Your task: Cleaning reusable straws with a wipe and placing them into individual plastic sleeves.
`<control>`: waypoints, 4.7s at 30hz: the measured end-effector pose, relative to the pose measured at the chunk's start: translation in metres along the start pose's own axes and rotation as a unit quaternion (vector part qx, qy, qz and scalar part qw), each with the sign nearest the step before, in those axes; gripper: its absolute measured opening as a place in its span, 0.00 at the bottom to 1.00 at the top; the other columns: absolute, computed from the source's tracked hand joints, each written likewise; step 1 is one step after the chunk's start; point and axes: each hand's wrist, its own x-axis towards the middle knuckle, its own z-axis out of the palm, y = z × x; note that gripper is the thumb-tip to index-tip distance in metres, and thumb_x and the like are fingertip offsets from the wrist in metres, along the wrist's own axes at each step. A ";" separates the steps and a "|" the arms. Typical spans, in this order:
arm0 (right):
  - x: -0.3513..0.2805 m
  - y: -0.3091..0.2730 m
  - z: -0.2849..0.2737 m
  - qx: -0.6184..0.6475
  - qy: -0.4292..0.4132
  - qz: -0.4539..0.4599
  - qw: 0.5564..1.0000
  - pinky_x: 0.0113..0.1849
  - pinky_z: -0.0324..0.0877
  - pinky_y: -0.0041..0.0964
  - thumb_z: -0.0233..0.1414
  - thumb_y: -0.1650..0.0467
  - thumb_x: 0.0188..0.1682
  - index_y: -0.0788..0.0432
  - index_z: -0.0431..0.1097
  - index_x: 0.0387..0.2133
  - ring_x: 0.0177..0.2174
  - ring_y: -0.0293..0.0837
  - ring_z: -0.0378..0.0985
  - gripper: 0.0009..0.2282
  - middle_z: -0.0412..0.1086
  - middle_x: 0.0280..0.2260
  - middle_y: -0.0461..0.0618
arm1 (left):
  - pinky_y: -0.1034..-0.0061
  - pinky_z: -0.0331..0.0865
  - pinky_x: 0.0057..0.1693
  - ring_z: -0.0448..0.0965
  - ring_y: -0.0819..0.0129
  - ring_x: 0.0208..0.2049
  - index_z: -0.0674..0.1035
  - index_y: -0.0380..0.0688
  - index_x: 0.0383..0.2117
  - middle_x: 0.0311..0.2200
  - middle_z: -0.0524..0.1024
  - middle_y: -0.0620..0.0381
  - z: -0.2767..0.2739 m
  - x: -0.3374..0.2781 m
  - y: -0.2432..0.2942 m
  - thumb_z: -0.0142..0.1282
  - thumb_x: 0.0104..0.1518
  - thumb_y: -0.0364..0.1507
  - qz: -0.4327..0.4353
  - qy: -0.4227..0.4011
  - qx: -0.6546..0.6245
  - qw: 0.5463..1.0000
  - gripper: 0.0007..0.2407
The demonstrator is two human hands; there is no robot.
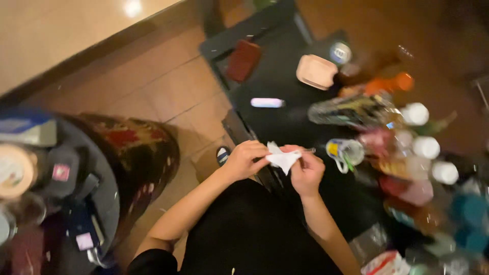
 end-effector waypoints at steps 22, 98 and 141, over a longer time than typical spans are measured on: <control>-0.181 0.042 -0.165 0.059 0.311 0.094 0.944 0.44 0.75 0.31 0.54 0.79 0.51 0.67 0.75 0.45 0.40 0.37 0.80 0.10 0.78 0.41 0.49 | 0.67 0.74 0.48 0.80 0.55 0.39 0.83 0.43 0.37 0.36 0.80 0.52 0.219 0.005 0.043 0.62 0.57 0.25 0.023 -0.275 -0.052 0.960 0.05; -0.178 0.106 -0.210 -0.125 0.307 0.072 0.941 0.44 0.76 0.36 0.54 0.78 0.49 0.62 0.78 0.40 0.41 0.46 0.85 0.09 0.81 0.39 0.53 | 0.58 0.64 0.42 0.75 0.45 0.38 0.77 0.38 0.38 0.35 0.77 0.44 0.339 0.022 -0.039 0.55 0.51 0.27 0.234 -0.399 0.059 0.885 0.10; -0.181 0.068 -0.205 -0.132 0.388 0.075 0.909 0.43 0.76 0.34 0.52 0.77 0.51 0.60 0.76 0.44 0.40 0.43 0.85 0.10 0.80 0.40 0.53 | 0.62 0.65 0.42 0.76 0.55 0.33 0.80 0.45 0.34 0.30 0.78 0.54 0.327 0.035 -0.009 0.58 0.58 0.30 0.178 -0.427 0.015 0.886 0.04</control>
